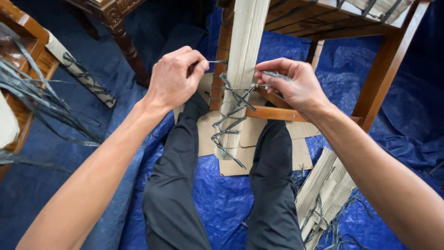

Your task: Wrapping protective material around the legs of a wooden chair and securing them with ties.

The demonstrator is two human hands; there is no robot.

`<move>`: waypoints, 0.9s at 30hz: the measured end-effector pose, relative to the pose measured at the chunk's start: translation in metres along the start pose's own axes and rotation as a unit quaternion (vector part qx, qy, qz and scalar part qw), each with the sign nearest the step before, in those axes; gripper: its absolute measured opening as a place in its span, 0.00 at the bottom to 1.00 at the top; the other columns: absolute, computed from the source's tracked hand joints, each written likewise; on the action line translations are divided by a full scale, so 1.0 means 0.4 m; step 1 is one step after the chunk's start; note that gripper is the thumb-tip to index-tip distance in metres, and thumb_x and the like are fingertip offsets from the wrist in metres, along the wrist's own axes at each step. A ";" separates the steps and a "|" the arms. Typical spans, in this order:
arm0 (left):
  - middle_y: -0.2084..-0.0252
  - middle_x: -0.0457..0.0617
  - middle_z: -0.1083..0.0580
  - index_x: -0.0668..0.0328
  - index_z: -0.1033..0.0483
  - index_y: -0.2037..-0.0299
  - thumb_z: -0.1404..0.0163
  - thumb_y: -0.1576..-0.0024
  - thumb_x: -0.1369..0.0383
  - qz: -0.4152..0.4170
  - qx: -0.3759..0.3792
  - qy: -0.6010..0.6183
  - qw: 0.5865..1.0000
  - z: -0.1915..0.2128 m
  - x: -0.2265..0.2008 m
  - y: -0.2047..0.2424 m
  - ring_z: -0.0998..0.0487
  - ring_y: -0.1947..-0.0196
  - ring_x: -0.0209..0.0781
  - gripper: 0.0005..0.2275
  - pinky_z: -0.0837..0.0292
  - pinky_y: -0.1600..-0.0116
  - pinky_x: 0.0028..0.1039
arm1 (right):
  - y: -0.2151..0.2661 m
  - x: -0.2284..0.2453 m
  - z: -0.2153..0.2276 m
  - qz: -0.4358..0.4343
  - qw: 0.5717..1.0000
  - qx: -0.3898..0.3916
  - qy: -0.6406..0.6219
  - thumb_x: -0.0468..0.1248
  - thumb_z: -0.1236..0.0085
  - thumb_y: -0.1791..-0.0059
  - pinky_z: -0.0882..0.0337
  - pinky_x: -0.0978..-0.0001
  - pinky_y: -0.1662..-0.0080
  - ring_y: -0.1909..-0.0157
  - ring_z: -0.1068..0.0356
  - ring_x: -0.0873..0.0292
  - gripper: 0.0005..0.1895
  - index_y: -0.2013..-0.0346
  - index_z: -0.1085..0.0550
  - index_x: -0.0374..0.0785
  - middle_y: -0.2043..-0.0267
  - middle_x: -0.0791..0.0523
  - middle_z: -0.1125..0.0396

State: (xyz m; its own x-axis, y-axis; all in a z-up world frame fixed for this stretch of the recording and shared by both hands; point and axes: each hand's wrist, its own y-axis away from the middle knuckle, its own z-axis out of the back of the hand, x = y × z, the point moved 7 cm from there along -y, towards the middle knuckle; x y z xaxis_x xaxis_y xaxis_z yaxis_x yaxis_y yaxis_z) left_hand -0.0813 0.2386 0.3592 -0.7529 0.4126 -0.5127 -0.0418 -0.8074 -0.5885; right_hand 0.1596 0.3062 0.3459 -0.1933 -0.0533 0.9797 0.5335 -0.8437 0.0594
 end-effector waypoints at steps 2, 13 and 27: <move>0.67 0.48 0.25 0.59 0.19 0.64 0.46 0.37 0.68 -0.038 -0.002 -0.026 0.999 0.005 -0.026 0.004 0.22 0.68 0.50 0.06 0.28 0.64 0.37 | -0.007 0.017 -0.005 0.051 0.993 -0.041 0.098 0.33 0.47 0.44 0.25 0.78 0.60 0.58 0.25 0.67 0.10 0.51 0.22 0.35 0.58 0.55 0.24; 0.64 0.48 0.26 0.59 0.22 0.63 0.42 0.34 0.68 -0.142 -0.070 -0.067 0.985 0.067 -0.108 -0.006 0.21 0.68 0.47 0.06 0.27 0.63 0.34 | -0.018 0.083 -0.059 0.245 0.907 -0.108 0.324 0.34 0.38 0.45 0.28 0.73 0.64 0.64 0.28 0.66 0.06 0.56 0.20 0.34 0.61 0.55 0.26; 0.66 0.48 0.25 0.60 0.21 0.64 0.40 0.38 0.65 -0.235 -0.058 -0.027 0.970 0.031 -0.250 -0.067 0.21 0.68 0.45 0.08 0.28 0.64 0.33 | -0.080 0.023 -0.087 0.265 0.873 -0.046 0.407 0.29 0.39 0.49 0.27 0.67 0.63 0.69 0.27 0.60 0.04 0.68 0.20 0.34 0.67 0.53 0.25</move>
State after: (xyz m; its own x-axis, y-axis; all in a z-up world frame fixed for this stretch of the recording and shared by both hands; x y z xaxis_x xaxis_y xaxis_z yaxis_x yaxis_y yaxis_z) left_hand -0.0131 0.2138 0.4341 -0.7018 0.6987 -0.1387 -0.3172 -0.4809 -0.8174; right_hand 0.1122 0.3140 0.3465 -0.4800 -0.7800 0.4015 0.6648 -0.6220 -0.4137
